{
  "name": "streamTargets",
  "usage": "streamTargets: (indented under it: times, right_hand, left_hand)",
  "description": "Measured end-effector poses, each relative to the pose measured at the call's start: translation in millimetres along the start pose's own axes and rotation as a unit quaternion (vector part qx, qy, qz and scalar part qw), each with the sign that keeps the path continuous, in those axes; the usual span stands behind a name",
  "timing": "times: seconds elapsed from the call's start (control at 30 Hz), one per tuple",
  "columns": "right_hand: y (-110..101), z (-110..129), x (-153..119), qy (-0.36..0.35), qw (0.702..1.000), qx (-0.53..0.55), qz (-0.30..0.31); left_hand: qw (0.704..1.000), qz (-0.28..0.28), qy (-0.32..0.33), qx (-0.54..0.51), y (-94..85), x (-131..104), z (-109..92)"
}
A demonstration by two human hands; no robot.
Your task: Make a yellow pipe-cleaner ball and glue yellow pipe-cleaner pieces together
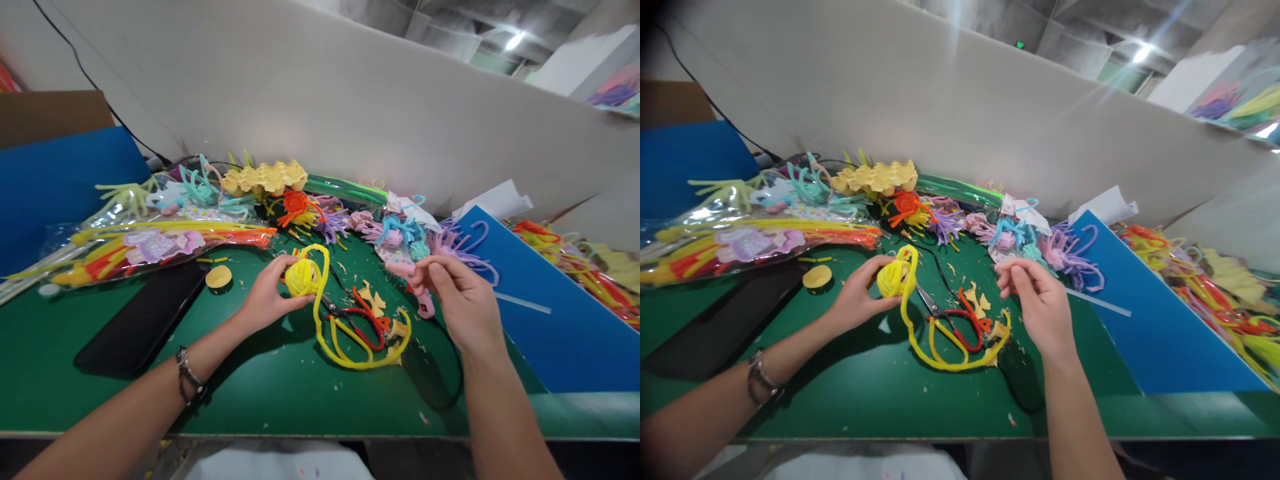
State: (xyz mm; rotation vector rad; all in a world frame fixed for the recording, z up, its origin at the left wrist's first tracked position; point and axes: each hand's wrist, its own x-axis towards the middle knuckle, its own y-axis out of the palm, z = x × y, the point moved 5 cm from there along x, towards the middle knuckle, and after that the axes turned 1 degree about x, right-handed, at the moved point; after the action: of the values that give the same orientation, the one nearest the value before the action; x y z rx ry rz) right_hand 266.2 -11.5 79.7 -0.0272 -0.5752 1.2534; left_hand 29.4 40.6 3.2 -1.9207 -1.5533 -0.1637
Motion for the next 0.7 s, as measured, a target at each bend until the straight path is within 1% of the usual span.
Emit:
streamTargets:
  times: [0.1,0.17,0.23,0.47,0.57,0.7]
  right_hand:
    - [3,1,-3,0.018,0.998,-0.052,-0.018]
    - [4,0,-3,0.028,0.998,-0.054,-0.035]
    - [5,-1,-3,0.031,0.998,-0.04,-0.04]
    - [11,-4,2,0.033,0.999,-0.008,0.002]
    - [14,-4,1,0.04,0.999,-0.019,-0.003]
    - [16,-4,-1,0.052,0.999,0.005,-0.014]
  left_hand:
    - [1.0,0.0,0.001,0.002,-0.1,0,0]
    - [1.0,0.0,0.0,0.001,-0.3,-1,0]
    - [1.0,0.001,-0.004,-0.001,-0.7,-1,0]
    - [1.0,-0.004,-0.002,0.011,-3.1,0,-1]
    - [1.0,-0.001,0.0,0.011,-3.3,0,-1]
    - [1.0,0.001,0.003,0.008,-3.2,0,-2]
